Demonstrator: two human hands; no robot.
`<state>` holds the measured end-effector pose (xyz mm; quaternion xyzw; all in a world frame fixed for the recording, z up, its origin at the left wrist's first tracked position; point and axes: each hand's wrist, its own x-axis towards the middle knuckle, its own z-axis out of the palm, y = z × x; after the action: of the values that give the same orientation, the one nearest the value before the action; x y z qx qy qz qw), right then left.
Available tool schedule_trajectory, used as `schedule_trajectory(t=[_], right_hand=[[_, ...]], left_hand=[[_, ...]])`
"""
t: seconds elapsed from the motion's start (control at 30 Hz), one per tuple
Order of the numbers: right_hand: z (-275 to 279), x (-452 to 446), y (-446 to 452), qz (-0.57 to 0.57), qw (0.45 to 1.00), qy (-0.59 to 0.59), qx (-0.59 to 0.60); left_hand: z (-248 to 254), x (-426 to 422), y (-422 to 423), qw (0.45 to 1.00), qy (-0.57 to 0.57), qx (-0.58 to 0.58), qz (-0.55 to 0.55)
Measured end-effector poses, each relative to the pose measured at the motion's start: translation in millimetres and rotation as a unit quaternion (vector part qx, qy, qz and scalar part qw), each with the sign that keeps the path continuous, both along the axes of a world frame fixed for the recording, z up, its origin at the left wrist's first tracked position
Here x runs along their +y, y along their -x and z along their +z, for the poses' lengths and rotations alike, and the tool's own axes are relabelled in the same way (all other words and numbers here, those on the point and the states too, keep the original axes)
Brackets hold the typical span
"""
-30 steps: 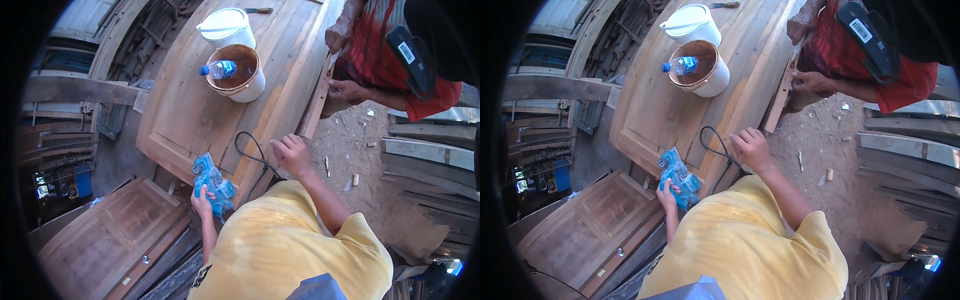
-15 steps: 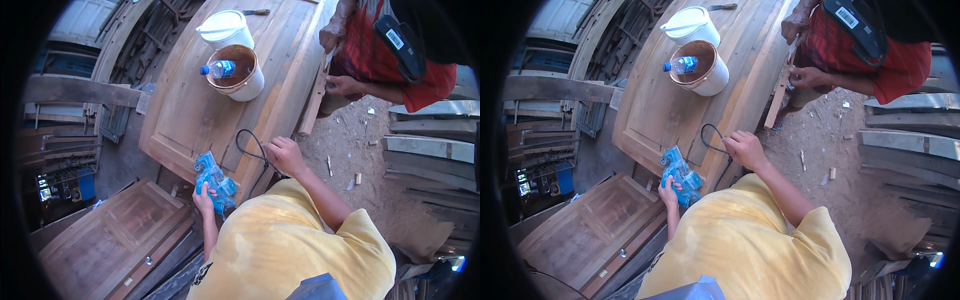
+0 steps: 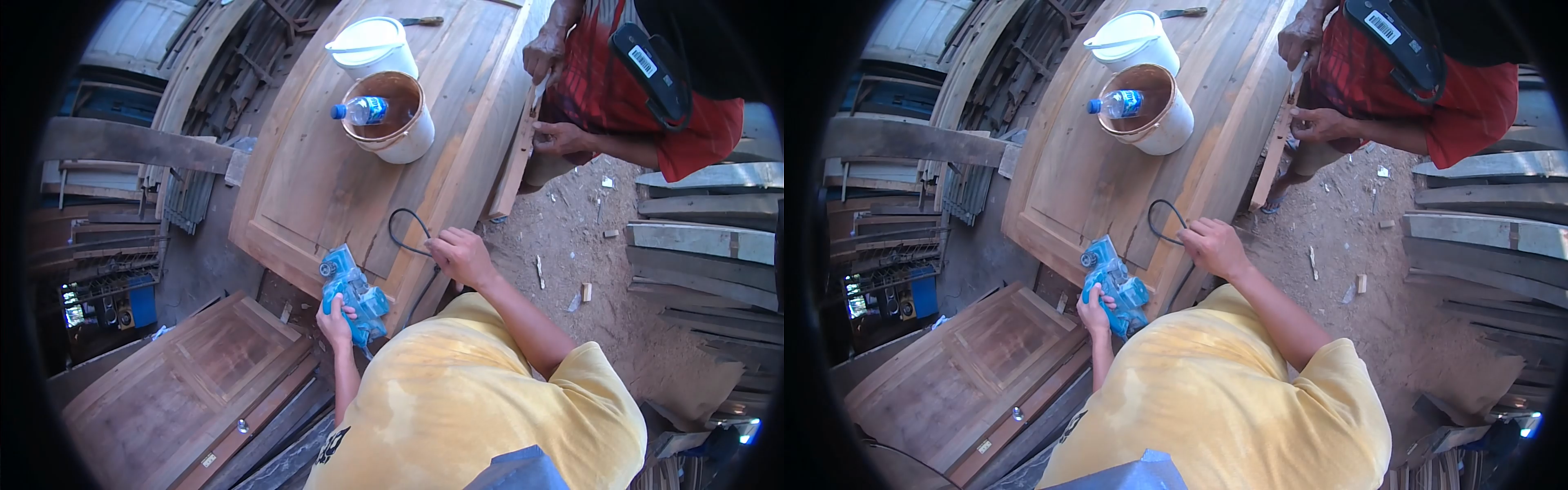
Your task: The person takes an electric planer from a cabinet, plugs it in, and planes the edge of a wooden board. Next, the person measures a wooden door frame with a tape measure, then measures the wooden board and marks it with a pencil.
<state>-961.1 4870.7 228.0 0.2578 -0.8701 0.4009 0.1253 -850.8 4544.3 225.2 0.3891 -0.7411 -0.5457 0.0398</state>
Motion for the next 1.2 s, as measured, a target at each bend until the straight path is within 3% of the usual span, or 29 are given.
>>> schedule_trajectory(t=[0.37, 0.6, 0.7, 0.77, 0.87, 1.0, 1.07, 1.2], right_hand=[[-29, -5, -13, 0.027, 0.991, -0.102, -0.086], [-40, -21, -18, 0.031, 0.992, -0.107, -0.065], [-39, -30, -18, 0.039, 0.988, -0.045, -0.145], [-33, -40, -21, -0.044, 0.958, 0.073, -0.274], [-28, -46, -15, -0.099, 0.939, 0.154, -0.291], [-35, -54, 0, -0.117, 0.926, 0.196, -0.299], [-34, -56, 8, -0.096, 0.912, 0.165, -0.362], [-17, -52, -4, -0.064, 0.908, 0.176, -0.375]], left_hand=[[9, 7, 2, 1.000, 0.010, -0.002, -0.005], [2, 4, 1, 1.000, 0.018, 0.008, -0.001], [2, 4, 1, 1.000, 0.016, 0.014, 0.001], [3, 4, 1, 1.000, 0.017, 0.008, 0.002], [2, 4, 1, 1.000, 0.019, 0.013, -0.003], [1, 1, 1, 1.000, 0.010, 0.006, -0.001], [4, 1, 0, 0.998, -0.052, -0.018, 0.007], [12, 1, -3, 0.991, -0.129, -0.039, 0.020]])
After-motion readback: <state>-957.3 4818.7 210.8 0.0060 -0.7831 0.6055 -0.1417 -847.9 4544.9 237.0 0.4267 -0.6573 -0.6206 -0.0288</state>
